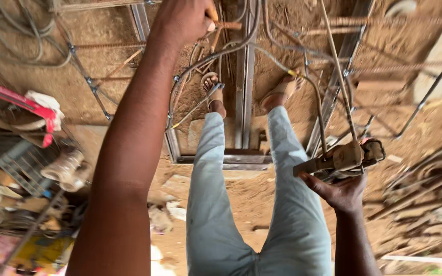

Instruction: The person welds a metal frame structure using a handheld welding torch. They repeatedly position the torch at various joints on the frame, creating bright sparks and smoke as they fuse the metal components together. The person adjusts their stance and the frame's position to access different welding points.

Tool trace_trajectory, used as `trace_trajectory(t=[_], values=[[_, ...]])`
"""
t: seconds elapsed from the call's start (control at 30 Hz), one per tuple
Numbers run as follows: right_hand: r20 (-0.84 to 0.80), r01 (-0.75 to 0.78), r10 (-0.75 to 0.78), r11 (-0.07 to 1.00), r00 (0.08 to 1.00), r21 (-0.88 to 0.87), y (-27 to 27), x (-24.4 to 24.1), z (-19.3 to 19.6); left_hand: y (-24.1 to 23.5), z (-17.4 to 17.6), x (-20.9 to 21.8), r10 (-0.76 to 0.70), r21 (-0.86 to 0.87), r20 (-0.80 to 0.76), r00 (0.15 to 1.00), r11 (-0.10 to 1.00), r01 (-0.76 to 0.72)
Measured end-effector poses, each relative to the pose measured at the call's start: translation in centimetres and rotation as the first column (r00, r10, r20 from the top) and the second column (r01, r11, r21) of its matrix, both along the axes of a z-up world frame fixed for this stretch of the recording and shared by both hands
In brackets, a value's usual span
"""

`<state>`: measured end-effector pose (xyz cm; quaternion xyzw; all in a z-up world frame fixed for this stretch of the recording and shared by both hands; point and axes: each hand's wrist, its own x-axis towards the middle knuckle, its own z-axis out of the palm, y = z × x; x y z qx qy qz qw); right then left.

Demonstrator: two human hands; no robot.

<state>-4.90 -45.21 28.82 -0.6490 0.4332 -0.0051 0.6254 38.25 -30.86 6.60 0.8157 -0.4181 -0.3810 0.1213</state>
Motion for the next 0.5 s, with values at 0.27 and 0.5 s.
trace_trajectory(t=[0.27,0.5], values=[[-0.016,0.158,-0.159,0.984,0.987,-0.082,7.2,-0.9,0.3,-1.1,-0.3,-1.2,-0.049,-0.050,0.017,0.999,0.998,0.050],[0.028,0.208,-0.206,0.971,0.978,-0.121,10.7,-2.8,0.3,-1.1,-1.1,-0.8,-0.145,-0.157,0.002,0.989,0.977,0.144]])
